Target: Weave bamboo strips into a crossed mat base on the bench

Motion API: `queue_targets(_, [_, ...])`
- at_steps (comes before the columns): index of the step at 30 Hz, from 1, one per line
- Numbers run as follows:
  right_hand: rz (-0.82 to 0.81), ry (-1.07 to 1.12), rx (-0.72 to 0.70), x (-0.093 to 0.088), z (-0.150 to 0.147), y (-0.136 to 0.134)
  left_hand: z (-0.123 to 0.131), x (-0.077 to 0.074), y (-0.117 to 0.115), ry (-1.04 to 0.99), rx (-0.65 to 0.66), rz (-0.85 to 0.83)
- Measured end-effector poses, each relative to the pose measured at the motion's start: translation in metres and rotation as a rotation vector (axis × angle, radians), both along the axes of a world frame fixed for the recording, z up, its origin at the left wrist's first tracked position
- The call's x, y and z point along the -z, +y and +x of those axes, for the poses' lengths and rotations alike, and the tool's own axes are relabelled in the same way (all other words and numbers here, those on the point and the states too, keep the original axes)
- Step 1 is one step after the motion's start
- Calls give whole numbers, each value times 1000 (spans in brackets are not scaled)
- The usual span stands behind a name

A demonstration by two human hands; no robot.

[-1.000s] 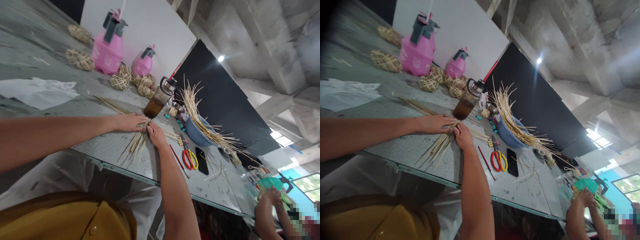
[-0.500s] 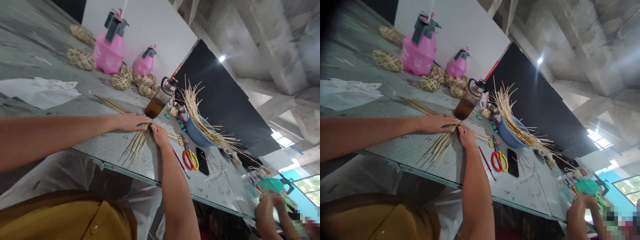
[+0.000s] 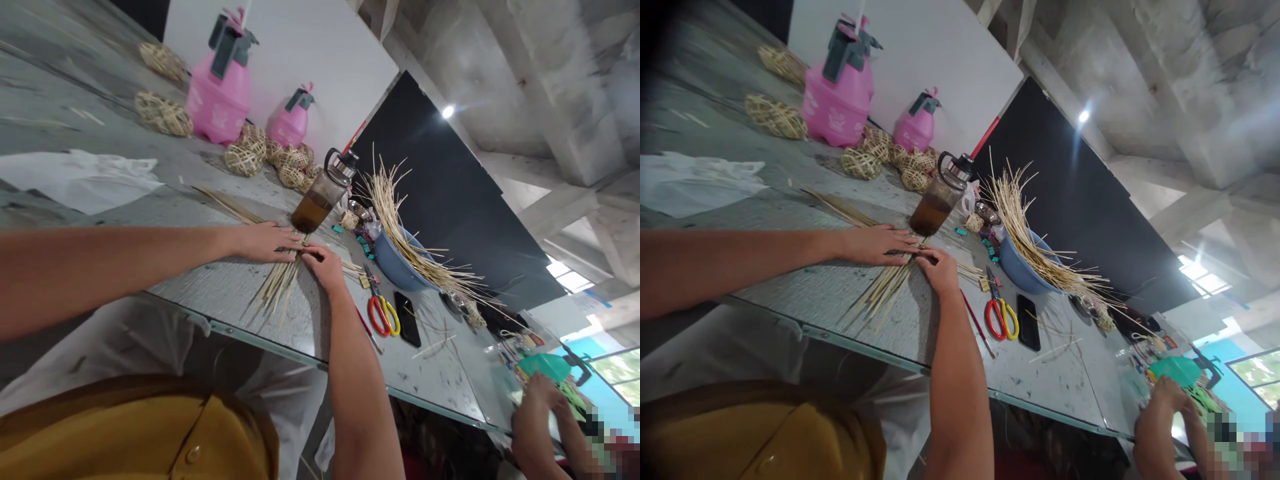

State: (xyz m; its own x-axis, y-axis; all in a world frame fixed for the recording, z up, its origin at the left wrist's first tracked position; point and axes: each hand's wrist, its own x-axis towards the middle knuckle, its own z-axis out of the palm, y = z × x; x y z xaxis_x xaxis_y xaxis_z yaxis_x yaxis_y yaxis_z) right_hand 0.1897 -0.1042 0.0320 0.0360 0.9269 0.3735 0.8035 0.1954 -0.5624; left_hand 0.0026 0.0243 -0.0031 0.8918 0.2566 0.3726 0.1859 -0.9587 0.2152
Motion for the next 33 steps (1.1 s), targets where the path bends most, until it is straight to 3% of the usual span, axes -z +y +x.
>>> queue_targets(23, [36,-192,-26,-2,-10,-2,-1,-4,-3,41,25,-3])
queue_targets(33, [66,-205,-32,3,-7,-1,0,4,2,25,0,-16])
